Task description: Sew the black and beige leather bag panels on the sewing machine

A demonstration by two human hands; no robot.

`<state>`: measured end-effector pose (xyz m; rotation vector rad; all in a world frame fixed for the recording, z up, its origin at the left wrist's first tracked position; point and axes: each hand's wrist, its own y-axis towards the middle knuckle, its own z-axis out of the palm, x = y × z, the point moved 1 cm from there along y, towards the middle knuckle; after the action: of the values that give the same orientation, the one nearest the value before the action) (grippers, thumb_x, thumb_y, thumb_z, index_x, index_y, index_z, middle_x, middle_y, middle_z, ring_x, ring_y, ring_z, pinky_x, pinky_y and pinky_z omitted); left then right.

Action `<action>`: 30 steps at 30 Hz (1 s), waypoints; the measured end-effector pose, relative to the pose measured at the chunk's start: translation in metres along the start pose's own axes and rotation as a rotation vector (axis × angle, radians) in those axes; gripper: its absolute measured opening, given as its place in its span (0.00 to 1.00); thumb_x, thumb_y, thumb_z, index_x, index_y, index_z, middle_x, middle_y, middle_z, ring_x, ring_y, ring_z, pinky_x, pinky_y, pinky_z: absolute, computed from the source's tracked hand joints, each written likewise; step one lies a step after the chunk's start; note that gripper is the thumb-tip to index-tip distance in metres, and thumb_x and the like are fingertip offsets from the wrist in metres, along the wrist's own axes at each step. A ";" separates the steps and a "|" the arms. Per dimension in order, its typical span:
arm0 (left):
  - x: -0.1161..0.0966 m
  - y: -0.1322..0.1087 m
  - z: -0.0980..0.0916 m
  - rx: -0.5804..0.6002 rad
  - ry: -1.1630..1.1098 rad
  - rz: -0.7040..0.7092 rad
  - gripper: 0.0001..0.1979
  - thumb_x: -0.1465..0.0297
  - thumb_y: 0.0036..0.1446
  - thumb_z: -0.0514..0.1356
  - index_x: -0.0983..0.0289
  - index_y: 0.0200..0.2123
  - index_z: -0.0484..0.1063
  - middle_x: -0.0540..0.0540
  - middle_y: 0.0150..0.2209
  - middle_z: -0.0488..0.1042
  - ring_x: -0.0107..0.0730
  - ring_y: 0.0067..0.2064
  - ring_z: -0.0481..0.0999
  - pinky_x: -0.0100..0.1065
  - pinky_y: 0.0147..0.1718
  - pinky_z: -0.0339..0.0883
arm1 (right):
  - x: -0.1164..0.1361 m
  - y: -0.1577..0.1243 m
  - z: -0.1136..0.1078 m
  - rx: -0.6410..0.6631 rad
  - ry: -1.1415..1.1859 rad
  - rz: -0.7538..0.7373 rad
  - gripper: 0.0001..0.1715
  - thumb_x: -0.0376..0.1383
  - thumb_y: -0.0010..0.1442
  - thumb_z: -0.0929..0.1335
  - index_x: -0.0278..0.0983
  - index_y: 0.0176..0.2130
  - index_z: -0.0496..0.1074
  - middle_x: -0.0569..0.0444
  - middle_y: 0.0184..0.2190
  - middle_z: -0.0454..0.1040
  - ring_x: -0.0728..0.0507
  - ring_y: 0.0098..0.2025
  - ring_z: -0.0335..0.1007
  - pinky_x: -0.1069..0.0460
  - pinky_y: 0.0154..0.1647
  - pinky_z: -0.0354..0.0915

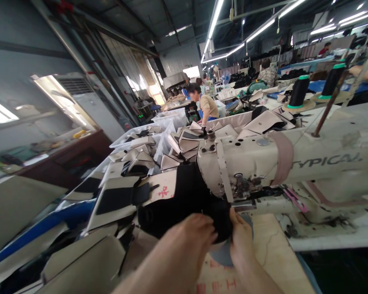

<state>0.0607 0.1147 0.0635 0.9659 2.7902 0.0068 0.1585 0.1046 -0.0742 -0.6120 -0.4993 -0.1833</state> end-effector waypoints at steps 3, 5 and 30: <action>-0.023 -0.018 0.042 0.114 0.141 -0.098 0.15 0.72 0.58 0.49 0.67 0.43 0.73 0.61 0.44 0.74 0.39 0.45 0.73 0.36 0.45 0.66 | 0.004 -0.001 -0.001 -0.013 -0.036 -0.028 0.27 0.50 0.38 0.73 0.30 0.30 0.74 0.49 0.29 0.75 0.45 0.30 0.69 0.53 0.31 0.65; -0.029 -0.011 0.068 0.058 0.210 -0.325 0.20 0.67 0.61 0.44 0.71 0.47 0.69 0.65 0.40 0.75 0.44 0.39 0.75 0.40 0.37 0.69 | 0.005 -0.002 -0.002 -0.019 -0.051 -0.044 0.26 0.49 0.38 0.74 0.30 0.29 0.74 0.49 0.29 0.75 0.46 0.31 0.69 0.54 0.32 0.64; 0.004 0.040 0.120 -0.185 -0.465 -0.698 0.31 0.50 0.56 0.42 0.67 0.24 0.73 0.63 0.27 0.76 0.41 0.32 0.75 0.31 0.26 0.59 | 0.007 0.002 -0.005 -0.014 -0.070 0.002 0.27 0.47 0.34 0.76 0.31 0.32 0.75 0.48 0.31 0.76 0.43 0.35 0.70 0.53 0.32 0.64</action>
<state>0.1033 0.1422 -0.0528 -0.0791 2.4717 -0.0491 0.1668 0.1029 -0.0750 -0.6340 -0.5658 -0.1636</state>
